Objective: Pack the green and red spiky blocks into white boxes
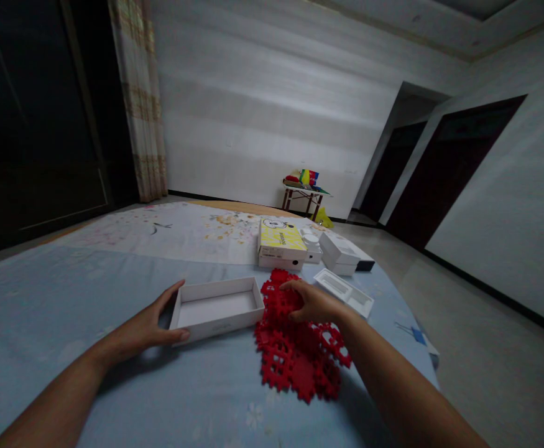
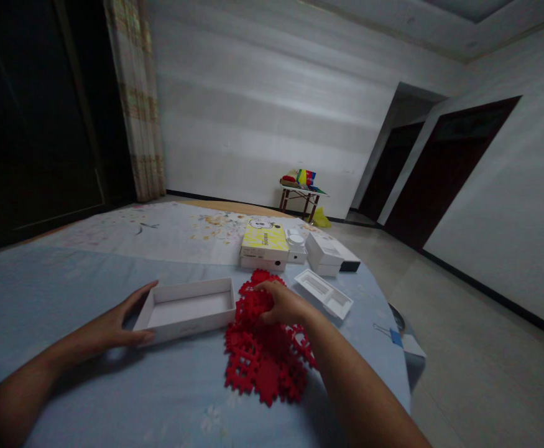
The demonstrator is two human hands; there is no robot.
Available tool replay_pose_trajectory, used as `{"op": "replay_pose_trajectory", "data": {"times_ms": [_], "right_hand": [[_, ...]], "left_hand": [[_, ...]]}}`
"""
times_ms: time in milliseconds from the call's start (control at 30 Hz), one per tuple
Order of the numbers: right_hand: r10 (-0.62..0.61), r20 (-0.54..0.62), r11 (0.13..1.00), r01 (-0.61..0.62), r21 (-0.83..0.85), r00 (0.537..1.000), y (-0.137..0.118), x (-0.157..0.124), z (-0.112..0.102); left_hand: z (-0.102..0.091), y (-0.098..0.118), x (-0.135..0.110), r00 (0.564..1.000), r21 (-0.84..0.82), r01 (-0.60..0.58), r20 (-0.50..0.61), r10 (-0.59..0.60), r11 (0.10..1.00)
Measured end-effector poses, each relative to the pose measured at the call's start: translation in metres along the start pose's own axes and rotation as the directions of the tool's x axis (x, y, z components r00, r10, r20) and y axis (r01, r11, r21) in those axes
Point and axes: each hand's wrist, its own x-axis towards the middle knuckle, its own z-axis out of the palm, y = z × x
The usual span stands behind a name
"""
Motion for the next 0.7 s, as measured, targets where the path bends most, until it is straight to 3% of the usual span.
{"op": "replay_pose_trajectory", "data": {"times_ms": [167, 300, 433, 533, 700], "right_hand": [[-0.026, -0.07, 0.967, 0.043, 0.249, 0.997, -0.02, 0.016, -0.023], [-0.177, -0.101, 0.959, 0.195, 0.205, 0.979, -0.065, 0.048, -0.007], [-0.21, 0.081, 0.977, 0.205, 0.065, 0.974, -0.104, 0.082, 0.039], [-0.183, 0.275, 0.977, 0.205, -0.052, 0.944, -0.115, 0.1, 0.067], [-0.266, 0.465, 0.948, 0.315, -0.03, 0.845, -0.113, 0.113, 0.072]], "left_hand": [[0.003, 0.006, 0.0, 1.0, -0.008, -0.023, 0.001, 0.023, 1.0], [0.009, 0.012, 0.001, 0.999, 0.017, -0.039, -0.002, 0.039, 0.999], [0.014, 0.019, -0.001, 0.999, 0.023, -0.044, -0.003, 0.044, 0.999], [0.015, 0.019, -0.002, 0.999, 0.003, -0.047, -0.002, 0.047, 0.999], [0.015, 0.016, -0.001, 0.999, 0.005, -0.054, -0.002, 0.054, 0.999]]}}
